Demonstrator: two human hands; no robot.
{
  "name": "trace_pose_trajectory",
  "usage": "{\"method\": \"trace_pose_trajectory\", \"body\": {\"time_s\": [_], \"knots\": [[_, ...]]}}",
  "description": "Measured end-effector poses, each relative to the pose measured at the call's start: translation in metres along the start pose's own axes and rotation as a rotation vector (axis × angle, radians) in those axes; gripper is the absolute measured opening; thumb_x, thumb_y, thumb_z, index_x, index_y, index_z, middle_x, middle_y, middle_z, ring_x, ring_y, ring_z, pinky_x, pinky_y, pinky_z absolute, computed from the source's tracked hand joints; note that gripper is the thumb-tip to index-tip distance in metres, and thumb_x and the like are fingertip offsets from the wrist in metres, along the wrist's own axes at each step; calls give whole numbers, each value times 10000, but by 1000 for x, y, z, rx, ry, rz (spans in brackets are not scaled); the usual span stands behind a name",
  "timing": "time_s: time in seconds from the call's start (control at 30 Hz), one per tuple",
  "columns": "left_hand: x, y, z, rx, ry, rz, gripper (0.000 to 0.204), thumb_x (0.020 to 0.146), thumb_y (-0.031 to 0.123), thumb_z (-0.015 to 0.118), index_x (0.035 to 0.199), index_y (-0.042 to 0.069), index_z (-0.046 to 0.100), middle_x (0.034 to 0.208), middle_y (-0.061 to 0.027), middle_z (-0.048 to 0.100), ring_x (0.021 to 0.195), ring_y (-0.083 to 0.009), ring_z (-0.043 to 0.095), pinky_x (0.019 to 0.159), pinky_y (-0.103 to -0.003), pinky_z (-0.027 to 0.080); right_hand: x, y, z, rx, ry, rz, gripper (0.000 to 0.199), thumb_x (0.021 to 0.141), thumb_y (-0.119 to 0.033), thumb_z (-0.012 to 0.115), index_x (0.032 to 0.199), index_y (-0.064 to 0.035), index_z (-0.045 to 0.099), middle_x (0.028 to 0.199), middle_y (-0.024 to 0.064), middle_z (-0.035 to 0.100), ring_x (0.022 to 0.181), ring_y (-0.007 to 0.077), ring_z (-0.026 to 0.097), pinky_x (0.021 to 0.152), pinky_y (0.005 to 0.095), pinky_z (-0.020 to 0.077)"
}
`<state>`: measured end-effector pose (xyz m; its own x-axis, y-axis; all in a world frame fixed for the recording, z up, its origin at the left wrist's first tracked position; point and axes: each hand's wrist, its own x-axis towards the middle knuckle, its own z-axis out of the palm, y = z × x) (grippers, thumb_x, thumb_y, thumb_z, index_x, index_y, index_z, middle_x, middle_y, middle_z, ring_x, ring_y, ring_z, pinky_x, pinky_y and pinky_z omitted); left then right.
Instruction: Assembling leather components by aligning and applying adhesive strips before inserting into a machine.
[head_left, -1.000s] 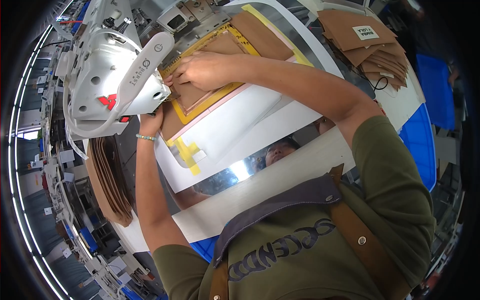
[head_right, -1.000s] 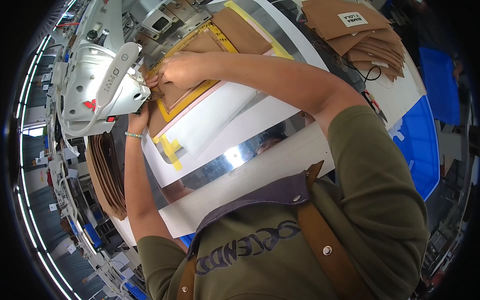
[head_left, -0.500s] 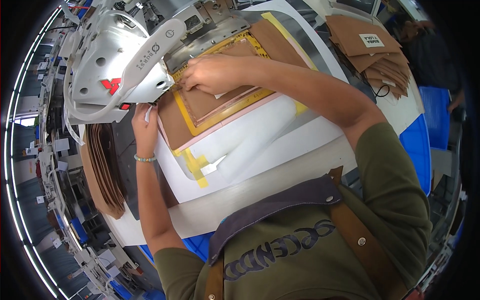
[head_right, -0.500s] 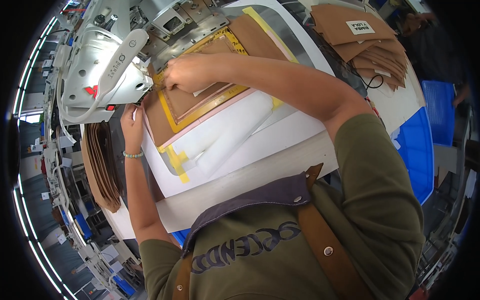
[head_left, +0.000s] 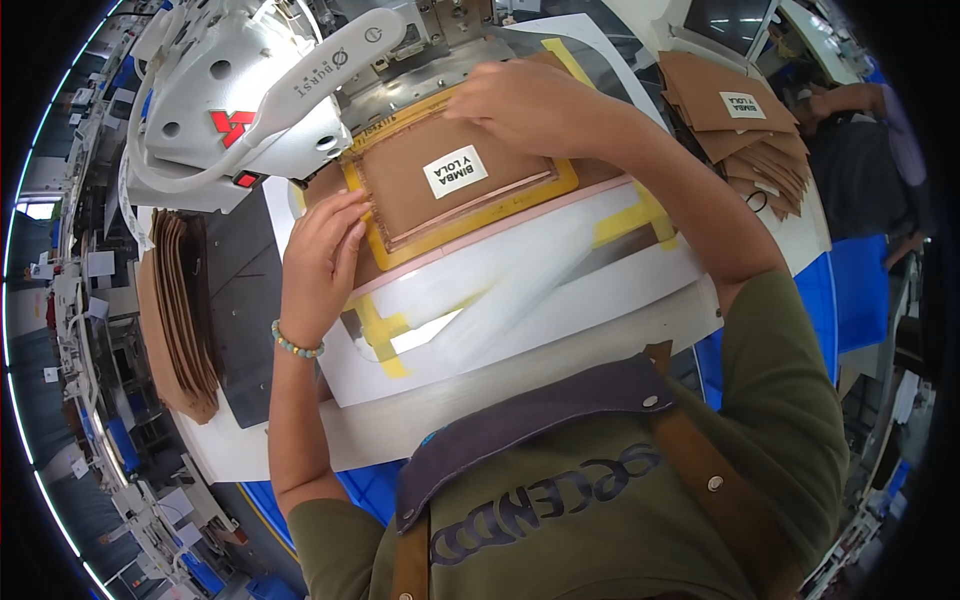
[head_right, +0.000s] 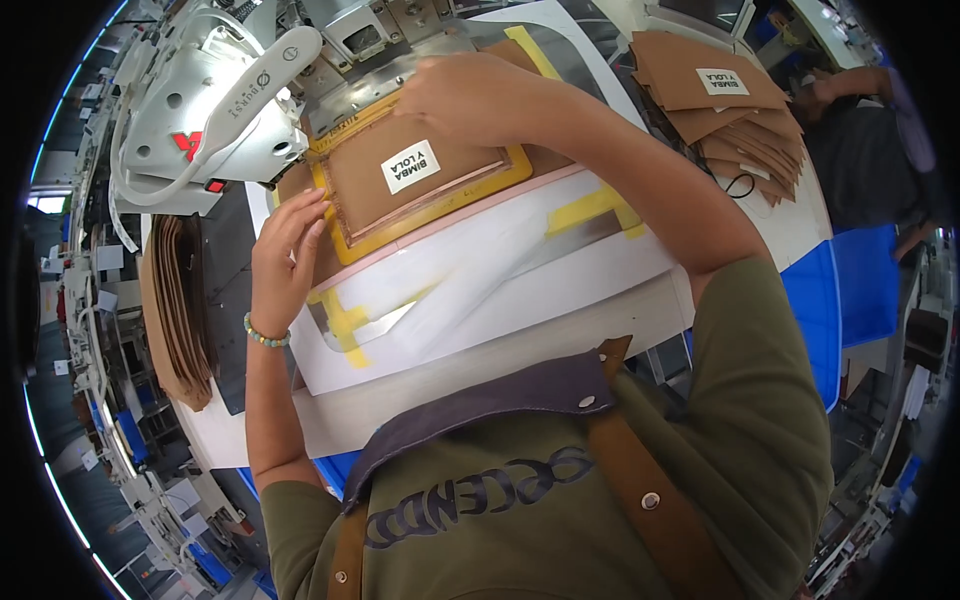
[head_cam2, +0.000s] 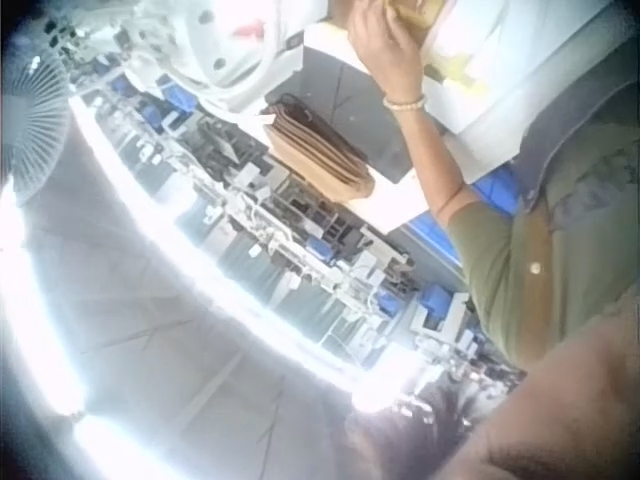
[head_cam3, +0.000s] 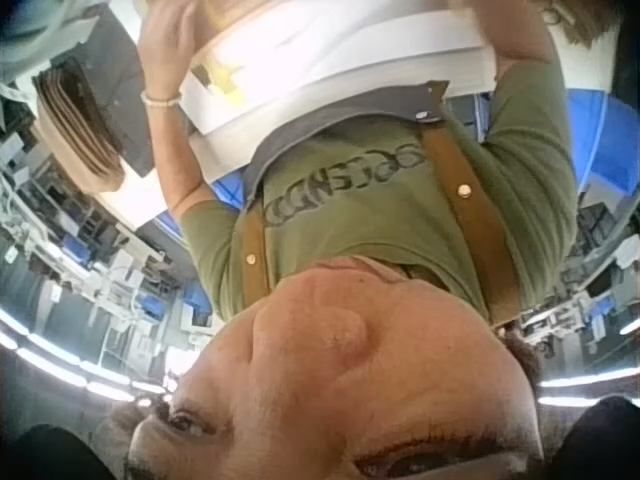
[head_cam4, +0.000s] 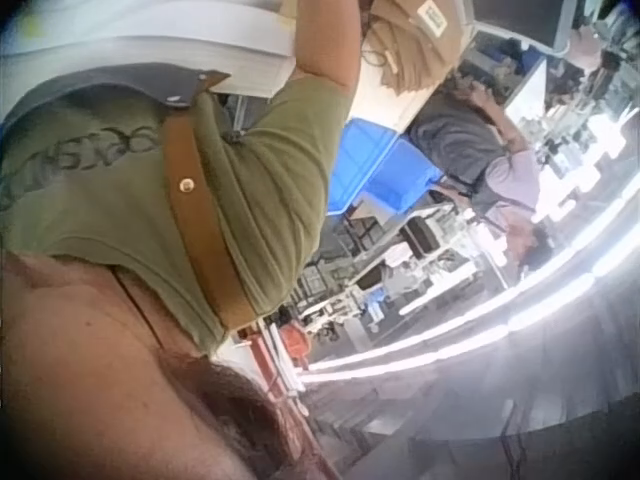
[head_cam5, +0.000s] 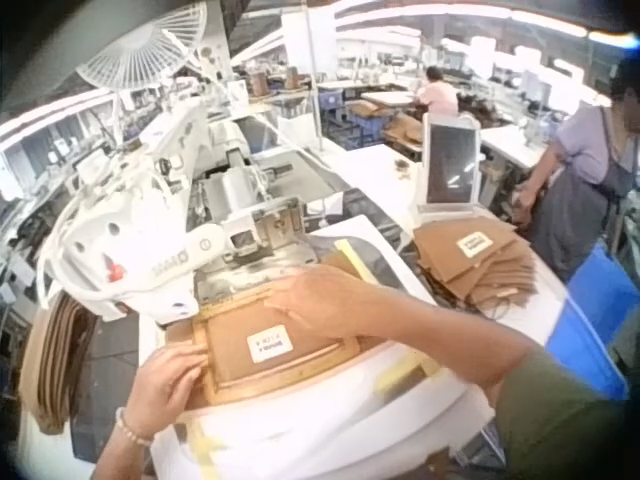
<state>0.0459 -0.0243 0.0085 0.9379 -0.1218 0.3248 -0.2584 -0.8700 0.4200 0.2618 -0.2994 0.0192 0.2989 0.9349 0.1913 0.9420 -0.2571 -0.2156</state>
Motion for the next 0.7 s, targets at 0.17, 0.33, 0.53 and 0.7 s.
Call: {"method": "trace_pose_trajectory", "body": {"time_s": [0.17,0.33,0.53,0.7], "knots": [[12,8,21,96,-104,85,378,1022,70,663,1399,60,688,1539,-121,620,1418,-350,573,1155,-450,447,-56,-3,25,-311,-43,128,509,952,-28,639,1460,-10,609,1593,144,564,1435,300,531,1123,443,463],[15,0,43,297,-114,142,477,1024,111,675,1498,86,628,1599,-119,567,1487,-365,506,1203,-486,399,-58,-10,44,-420,128,92,469,940,-59,658,1406,-11,625,1540,143,602,1416,276,550,1050,436,485],[11,-1,46,340,-119,124,510,1025,150,680,1523,77,599,1625,-128,537,1513,-376,472,1220,-508,375,-48,-16,33,-369,-21,177,511,939,-25,646,1449,-17,612,1582,159,571,1460,283,526,1105,430,464],[15,0,46,327,-129,124,529,1025,153,677,1540,76,580,1644,-130,515,1521,-382,459,1223,-510,369,-50,-3,42,-429,128,80,390,904,-112,719,1281,-33,660,1385,119,672,1279,231,607,919,380,506]]}}
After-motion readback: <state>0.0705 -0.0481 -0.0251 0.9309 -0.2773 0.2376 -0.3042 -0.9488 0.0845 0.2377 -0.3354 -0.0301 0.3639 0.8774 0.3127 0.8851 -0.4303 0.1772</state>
